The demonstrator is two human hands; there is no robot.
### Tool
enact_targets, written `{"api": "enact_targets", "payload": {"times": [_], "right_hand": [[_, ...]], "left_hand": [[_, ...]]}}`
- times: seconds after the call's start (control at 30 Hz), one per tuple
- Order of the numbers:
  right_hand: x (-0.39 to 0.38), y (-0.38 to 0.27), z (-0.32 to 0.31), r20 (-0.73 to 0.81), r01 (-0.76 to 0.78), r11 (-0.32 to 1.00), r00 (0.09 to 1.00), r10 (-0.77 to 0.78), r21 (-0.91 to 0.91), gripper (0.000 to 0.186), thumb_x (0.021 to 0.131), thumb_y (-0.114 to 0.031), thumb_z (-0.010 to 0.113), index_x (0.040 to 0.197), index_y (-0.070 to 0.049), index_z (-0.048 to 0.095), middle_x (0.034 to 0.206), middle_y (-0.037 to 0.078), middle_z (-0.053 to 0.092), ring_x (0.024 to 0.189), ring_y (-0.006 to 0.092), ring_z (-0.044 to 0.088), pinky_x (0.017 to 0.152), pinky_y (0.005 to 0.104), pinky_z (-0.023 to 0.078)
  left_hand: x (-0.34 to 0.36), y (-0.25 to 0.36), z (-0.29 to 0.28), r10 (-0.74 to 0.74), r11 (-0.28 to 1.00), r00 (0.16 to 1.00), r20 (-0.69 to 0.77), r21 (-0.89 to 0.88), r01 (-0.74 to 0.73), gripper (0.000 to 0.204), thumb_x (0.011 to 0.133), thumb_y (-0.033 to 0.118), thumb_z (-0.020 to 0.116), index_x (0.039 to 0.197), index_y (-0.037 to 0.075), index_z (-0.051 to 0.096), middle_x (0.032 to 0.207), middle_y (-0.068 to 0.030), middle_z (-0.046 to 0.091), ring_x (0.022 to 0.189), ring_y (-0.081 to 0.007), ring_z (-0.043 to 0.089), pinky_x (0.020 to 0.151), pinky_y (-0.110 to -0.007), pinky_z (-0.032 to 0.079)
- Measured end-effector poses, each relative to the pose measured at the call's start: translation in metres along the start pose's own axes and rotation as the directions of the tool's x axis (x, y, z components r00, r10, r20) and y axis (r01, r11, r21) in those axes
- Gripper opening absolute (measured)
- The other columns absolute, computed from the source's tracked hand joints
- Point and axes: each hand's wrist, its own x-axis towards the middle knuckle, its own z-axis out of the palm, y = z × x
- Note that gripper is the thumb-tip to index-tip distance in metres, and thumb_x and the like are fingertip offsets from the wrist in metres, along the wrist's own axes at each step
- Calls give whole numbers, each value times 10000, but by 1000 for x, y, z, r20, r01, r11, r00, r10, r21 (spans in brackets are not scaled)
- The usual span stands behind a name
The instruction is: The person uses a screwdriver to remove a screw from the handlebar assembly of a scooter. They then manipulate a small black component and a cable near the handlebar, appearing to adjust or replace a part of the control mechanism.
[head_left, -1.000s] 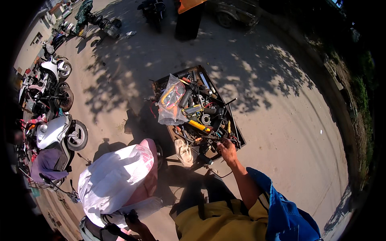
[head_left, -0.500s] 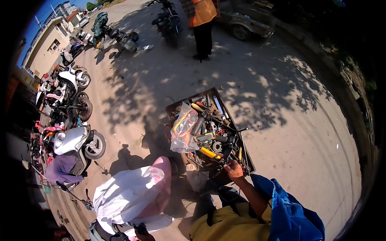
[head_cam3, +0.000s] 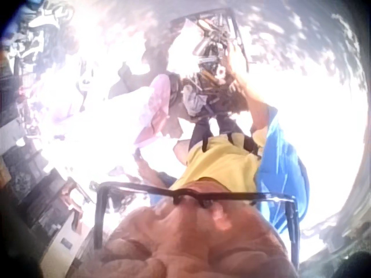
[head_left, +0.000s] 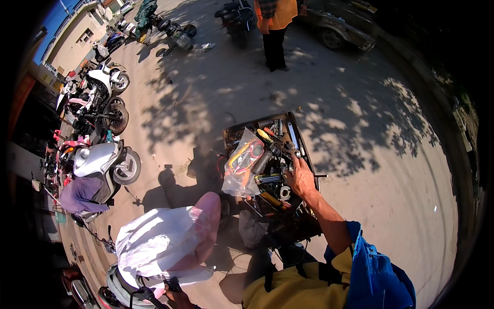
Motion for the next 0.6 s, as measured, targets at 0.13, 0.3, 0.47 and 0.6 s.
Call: {"api": "enact_targets", "payload": {"times": [0.13, 0.3, 0.47, 0.6], "right_hand": [[54, 7, 31, 205, -131, 981, 966, 158, -140, 608, 939, -312, 704, 1412, -1, 481, 1325, 264, 603, 1208, 423, 622, 987, 487, 534], [76, 39, 66, 374, -149, 957, 897, 237, -248, 645, 982, -504, 612, 1389, -10, 530, 1220, 237, 705, 1150, 405, 675, 970, 487, 546], [78, 62, 79, 318, -121, 973, 931, 180, -198, 628, 1009, -570, 526, 1351, -47, 585, 1183, 234, 714, 1127, 406, 679, 965, 505, 534], [72, 64, 83, 192, -104, 985, 973, 129, -136, 466, 1039, -433, 494, 1258, -61, 667, 1140, 220, 725, 1050, 431, 687, 923, 516, 532]], "left_hand": [[9, -1, 2, -25, 999, 1000, -9, -25, 25, 438, 988, 313, 540, 1231, -37, 643, 1062, -167, 744, 933, -280, 727, 862, -358, 580], [23, -14, -31, -58, 998, 996, -72, -22, 57, 449, 949, 330, 575, 1230, -14, 641, 1073, -146, 734, 960, -294, 716, 892, -377, 569], [23, -26, -35, 22, 992, 988, -153, 127, -3, 410, 982, 322, 573, 1216, -6, 645, 1082, -118, 708, 969, -255, 690, 887, -363, 557], [27, -34, -38, -41, 997, 988, -151, -71, 30, 411, 969, 324, 590, 1213, 0, 654, 1117, -112, 692, 1013, -246, 672, 914, -368, 554]]}}
